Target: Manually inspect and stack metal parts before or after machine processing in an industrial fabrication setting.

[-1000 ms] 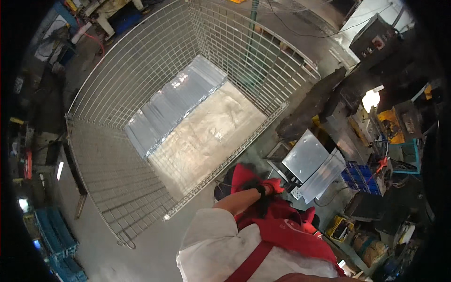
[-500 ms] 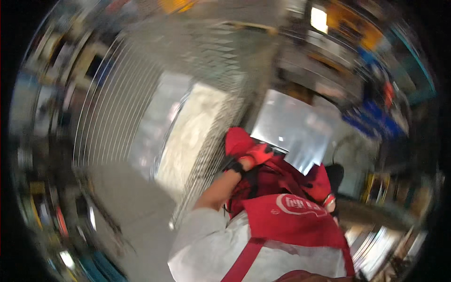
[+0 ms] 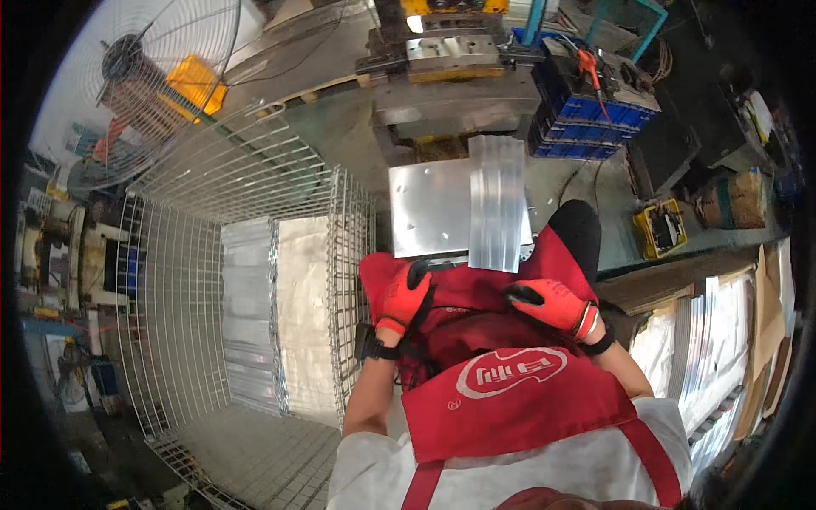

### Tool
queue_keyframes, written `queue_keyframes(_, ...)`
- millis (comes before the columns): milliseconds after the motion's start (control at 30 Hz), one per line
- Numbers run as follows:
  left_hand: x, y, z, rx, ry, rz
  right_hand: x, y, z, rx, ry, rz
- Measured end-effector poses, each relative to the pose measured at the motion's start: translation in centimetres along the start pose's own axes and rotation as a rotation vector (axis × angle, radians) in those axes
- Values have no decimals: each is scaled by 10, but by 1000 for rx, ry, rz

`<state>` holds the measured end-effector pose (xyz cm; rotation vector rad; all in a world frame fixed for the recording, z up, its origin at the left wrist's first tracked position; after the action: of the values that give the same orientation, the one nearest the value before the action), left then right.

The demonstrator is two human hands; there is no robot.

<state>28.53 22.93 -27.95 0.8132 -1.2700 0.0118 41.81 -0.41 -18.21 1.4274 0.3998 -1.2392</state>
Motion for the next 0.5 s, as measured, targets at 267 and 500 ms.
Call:
queue_keyframes(267,56,-31,-23,-229,40,-402,0,24,-18,405,31,-258)
queue_keyframes(500,72,-114,-57,-363,80,-581,40,21,-64,274,-3,-203)
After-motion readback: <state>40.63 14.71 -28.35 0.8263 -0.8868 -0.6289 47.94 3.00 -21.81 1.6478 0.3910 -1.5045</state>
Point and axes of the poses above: each hand's wrist, its own z-axis away from the middle knuckle, its own y-axis out of the back of the hand, x = y × z, the point moved 3 cm from there along -z, towards the middle knuckle
